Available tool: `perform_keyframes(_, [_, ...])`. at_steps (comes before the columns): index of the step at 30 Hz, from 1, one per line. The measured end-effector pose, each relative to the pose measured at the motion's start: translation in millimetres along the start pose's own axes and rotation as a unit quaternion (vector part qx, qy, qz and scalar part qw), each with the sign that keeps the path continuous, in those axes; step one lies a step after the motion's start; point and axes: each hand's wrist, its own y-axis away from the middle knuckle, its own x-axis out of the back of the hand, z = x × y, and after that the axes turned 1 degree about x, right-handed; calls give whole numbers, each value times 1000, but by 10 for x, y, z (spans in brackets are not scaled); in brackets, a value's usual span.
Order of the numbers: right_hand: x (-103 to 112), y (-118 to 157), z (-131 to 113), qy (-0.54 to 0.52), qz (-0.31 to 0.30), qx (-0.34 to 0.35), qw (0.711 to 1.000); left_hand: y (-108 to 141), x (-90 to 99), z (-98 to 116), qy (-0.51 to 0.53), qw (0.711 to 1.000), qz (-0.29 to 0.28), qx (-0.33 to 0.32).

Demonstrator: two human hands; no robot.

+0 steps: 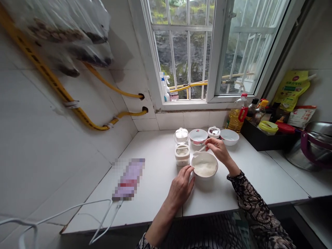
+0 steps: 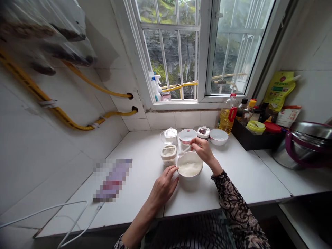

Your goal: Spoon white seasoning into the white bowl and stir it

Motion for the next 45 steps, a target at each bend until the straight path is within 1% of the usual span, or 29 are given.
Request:
perform_keyframes(2, [33, -6, 24, 50, -40, -19, 998, 1, -1, -1, 0, 1000, -3, 0])
perform_keyframes(5, [-29, 0, 35, 135, -81, -12, 988, 4, 0, -1, -2, 1000, -5, 1])
perform_keyframes(9, [-155, 20, 19, 137, -106, 2, 985, 3, 0, 6, -4, 1000, -1, -1])
perform_keyframes(10, [-163, 22, 18, 121, -105, -11, 987, 2, 0, 7, -3, 1000, -2, -2])
perform_keyframes(12, [-144, 19, 26, 62, -86, -64, 992, 0, 2, 10, -2, 1000, -4, -1])
perform_keyframes(15, [-70, -3, 58, -29, -51, -147, 987, -2, 7, 11, -1, 1000, -5, 3])
perform_keyframes(18, [-9, -37, 97, -67, -39, -170, 982, -4, 10, 13, -3, 1000, -2, 1])
perform_keyframes(22, [22, -74, 147, -118, -27, -195, 973, -8, 14, 18, -3, 1000, 2, -2])
perform_keyframes(28, [44, -91, 224, -172, -14, -214, 962, -4, 17, 12, 2, 1000, -4, 2])
perform_keyframes(34, [9, -93, 245, -207, 10, -204, 957, 2, -2, 0, 3, 1000, -5, 3])
perform_keyframes(40, [-200, -52, 137, -217, 23, -174, 960, -9, -3, 8, -5, 1000, 0, -1])
perform_keyframes(43, [-310, -16, 67, -187, 40, -105, 976, -9, -1, 11, -3, 1000, 2, -1])
perform_keyframes(45, [-352, 11, 38, -119, 41, -31, 992, -6, 2, 10, 1, 1000, -2, 1])
